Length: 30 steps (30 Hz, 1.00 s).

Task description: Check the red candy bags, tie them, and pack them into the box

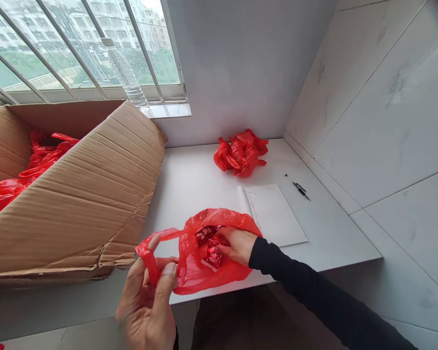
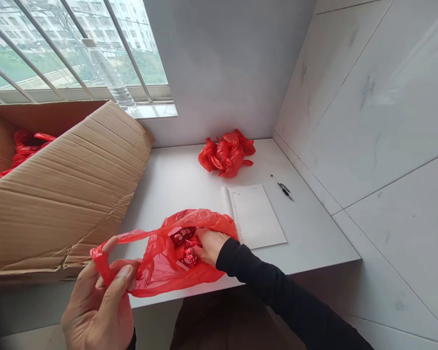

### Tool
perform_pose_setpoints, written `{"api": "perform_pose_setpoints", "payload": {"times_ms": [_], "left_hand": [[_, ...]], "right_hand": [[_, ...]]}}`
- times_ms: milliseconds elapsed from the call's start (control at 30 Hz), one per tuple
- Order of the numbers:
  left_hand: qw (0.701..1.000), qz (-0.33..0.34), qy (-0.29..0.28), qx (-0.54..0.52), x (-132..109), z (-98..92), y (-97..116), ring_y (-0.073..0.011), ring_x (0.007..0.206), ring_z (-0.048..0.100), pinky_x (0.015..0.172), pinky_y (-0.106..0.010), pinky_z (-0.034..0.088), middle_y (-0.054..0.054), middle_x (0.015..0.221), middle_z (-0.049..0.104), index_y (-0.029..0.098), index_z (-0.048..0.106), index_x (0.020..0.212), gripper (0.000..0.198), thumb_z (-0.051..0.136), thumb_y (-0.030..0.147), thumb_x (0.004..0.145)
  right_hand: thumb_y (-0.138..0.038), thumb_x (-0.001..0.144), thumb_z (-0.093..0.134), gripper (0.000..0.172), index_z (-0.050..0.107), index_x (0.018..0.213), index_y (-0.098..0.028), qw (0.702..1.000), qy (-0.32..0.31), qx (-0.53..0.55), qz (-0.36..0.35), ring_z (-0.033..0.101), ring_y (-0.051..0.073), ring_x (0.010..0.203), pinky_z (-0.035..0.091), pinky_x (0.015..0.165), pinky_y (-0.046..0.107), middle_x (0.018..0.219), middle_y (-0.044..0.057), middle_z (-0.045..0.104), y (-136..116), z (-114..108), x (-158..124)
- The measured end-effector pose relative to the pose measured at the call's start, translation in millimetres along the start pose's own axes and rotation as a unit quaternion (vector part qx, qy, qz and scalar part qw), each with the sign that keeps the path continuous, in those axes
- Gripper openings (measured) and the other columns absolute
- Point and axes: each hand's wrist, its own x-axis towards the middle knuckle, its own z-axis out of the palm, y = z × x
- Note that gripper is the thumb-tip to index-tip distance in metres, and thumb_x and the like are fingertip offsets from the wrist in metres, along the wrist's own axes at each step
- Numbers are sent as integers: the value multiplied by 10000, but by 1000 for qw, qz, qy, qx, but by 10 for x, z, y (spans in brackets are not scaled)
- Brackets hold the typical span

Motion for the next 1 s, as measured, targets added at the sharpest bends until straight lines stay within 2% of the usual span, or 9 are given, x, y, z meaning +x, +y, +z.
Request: {"api": "perform_pose_setpoints", "payload": {"times_ms": [100, 200, 367, 567, 700, 800, 867, 933, 1000], "left_hand": [[1000, -1, 2, -3, 4, -4, -20, -138, 797, 576, 718, -220, 504, 7, 896, 663, 325, 655, 1282, 482, 760, 302, 812], [1000, 5, 6, 1, 9, -9, -30, -139, 779, 569, 683, -214, 499, 13, 842, 643, 338, 640, 1300, 490, 752, 305, 824], [1000, 6, -4, -8, 19, 16, 12, -126, 701, 554, 631, -222, 489, 16, 804, 619, 314, 612, 1351, 540, 745, 304, 827], [1000, 4, -26, 6, 2, 29, 58, -120, 664, 542, 638, -236, 477, 29, 729, 597, 307, 552, 1413, 579, 713, 317, 857], [999, -10, -33, 32, 17, 62, 50, -107, 672, 519, 652, -229, 470, 36, 787, 582, 338, 542, 1414, 572, 708, 325, 867], [996, -5, -66, 57, 54, 171, 47, -117, 734, 555, 760, -247, 492, 37, 830, 586, 367, 496, 1442, 603, 700, 337, 876], [992, 8, -112, 53, 79, 277, 36, -155, 912, 617, 910, -299, 493, 11, 1007, 640, 403, 399, 1496, 685, 691, 343, 880], [985, 5, -166, 44, 97, 380, 7, -208, 1135, 603, 1027, -362, 457, -21, 1234, 626, 431, 310, 1530, 757, 687, 358, 878], [978, -24, -202, 41, 104, 457, -34, -232, 1189, 593, 1038, -386, 460, -42, 1287, 609, 430, 318, 1525, 755, 691, 380, 871]], "right_hand": [[-315, 915, 551, 158, 667, 944, -212, 999, -8, 32, 7, 666, 179, 704, 477, 620, 274, 805, 13, 708, -4, -34, -25], [-398, 968, 491, 245, 642, 1007, -209, 988, 17, 155, 8, 689, 186, 805, 536, 684, 291, 890, 26, 719, -54, -112, -51], [-476, 945, 531, 365, 601, 1160, -190, 883, -63, 463, 34, 725, 190, 813, 607, 621, 299, 1026, 63, 716, -113, -227, -82], [-359, 801, 744, 344, 645, 1084, -190, 842, -39, 536, 42, 698, 194, 882, 613, 682, 299, 1003, 40, 705, -127, -230, -83], [-394, 789, 680, 279, 653, 944, -163, 733, -41, 676, 71, 550, 123, 611, 537, 550, 250, 709, -9, 608, -108, -179, -62], [-491, 863, 512, 344, 630, 928, -174, 627, -146, 762, 72, 327, 97, 474, 360, 398, 202, 574, -55, 417, -99, -166, -70], [-535, 904, 456, 382, 612, 946, -188, 569, -221, 790, 64, 245, 102, 453, 275, 364, 201, 556, -68, 340, -110, -166, -85], [-570, 936, 414, 404, 595, 950, -209, 542, -267, 795, 58, 209, 106, 444, 243, 350, 197, 546, -72, 325, -130, -160, -98], [-618, 947, 382, 441, 587, 974, -228, 526, -309, 790, 57, 212, 109, 434, 253, 346, 190, 522, -74, 346, -144, -142, -101]]}}
